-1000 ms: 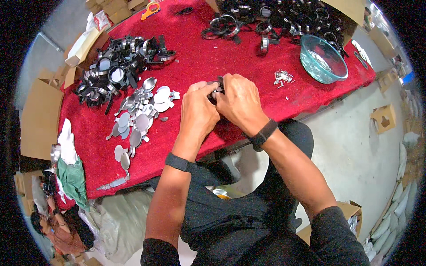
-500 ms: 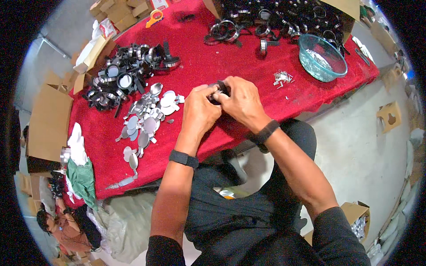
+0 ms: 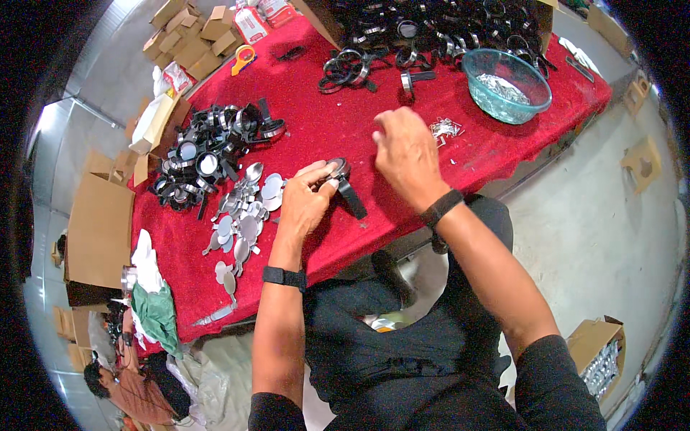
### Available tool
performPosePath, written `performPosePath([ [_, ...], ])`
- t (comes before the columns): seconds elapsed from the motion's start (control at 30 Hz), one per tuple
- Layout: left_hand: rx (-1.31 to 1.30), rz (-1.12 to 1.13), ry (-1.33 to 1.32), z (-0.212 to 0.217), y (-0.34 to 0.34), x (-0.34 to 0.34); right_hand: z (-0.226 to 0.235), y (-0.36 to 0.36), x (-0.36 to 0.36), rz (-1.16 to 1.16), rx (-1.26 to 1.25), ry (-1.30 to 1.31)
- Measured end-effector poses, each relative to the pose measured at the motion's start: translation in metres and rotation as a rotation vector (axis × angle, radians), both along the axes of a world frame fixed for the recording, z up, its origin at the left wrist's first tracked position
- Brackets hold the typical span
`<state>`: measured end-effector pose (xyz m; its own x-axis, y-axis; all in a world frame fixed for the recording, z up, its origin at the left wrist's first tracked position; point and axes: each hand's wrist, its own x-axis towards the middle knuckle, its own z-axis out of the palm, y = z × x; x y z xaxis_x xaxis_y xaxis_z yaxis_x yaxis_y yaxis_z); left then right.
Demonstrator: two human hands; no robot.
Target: Assembling small mechanical components including brackets and rings on a workbench.
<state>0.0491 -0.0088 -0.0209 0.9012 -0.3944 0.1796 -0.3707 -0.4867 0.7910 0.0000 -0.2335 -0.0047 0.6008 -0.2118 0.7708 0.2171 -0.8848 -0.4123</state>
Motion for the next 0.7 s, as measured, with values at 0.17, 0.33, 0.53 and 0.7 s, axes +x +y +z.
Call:
performPosePath([
  [0.17, 0.022, 0.016, 0.012, 0.008, -0.008, -0.002, -0.03, 0.03, 0.001, 0.263, 0.554, 0.423],
  [0.33, 0.022, 0.043, 0.02, 0.004, -0.008, -0.001, -0.027, 0.035, 0.006, 0.452, 1.072, 0.822],
  [0.53, -0.001, 0.082, 0.023, 0.0, -0.008, 0.0, -0.018, 0.04, 0.006, 0.485, 1.028, 0.849],
  [0.7, -0.021, 0.03, 0.021, 0.002, -0.009, 0.0, -0.031, 0.045, 0.01, 0.412, 1.054, 0.786],
])
